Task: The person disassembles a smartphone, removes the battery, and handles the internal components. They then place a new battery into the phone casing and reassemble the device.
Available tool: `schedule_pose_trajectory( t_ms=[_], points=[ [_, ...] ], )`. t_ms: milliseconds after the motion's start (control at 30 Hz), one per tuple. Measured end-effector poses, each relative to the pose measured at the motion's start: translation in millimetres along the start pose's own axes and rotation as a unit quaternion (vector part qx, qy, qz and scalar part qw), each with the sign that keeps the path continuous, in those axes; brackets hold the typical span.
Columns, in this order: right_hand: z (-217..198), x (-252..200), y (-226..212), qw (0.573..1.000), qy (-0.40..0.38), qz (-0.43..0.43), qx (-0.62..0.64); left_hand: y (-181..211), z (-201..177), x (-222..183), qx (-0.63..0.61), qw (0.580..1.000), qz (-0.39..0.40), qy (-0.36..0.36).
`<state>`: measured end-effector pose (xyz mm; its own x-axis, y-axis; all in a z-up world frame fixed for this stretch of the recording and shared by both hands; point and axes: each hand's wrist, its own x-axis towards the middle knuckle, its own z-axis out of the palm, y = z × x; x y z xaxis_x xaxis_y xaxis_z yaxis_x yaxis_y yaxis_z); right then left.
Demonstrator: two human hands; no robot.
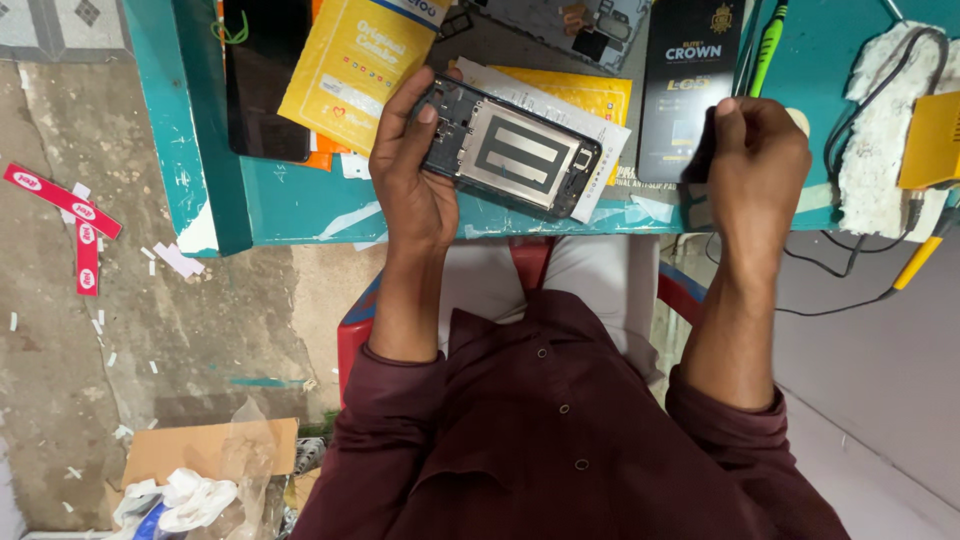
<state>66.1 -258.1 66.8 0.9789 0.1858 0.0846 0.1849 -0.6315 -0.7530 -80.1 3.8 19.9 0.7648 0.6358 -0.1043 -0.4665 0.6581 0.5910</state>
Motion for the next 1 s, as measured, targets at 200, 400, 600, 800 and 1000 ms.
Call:
schedule_pose_trajectory(
  t_ms=[200, 400, 600, 800, 1000],
  points=[
    [-2, 4, -20, 0.987, 0.013, -0.058, -0.150, -8, 2, 0, 0.003, 1.000, 0.003, -0.007],
    [3, 4, -29, 0.949, 0.068, -0.171, -0.256, -14, 1, 2, -0.011, 0.999, 0.019, -0.028],
    [2, 0, -35, 0.951, 0.044, -0.148, -0.269, -15, 0, 1, -0.045, 0.998, 0.013, -0.031],
    [0, -54, -70, 0.943, -0.004, -0.307, -0.127, -17, -3, -2, -0.056, 0.997, 0.030, -0.046],
    [23, -69, -100, 0.917, -0.034, -0.368, -0.149, -31, -3, -9, -0.067, 0.995, 0.052, -0.056]
  ],
)
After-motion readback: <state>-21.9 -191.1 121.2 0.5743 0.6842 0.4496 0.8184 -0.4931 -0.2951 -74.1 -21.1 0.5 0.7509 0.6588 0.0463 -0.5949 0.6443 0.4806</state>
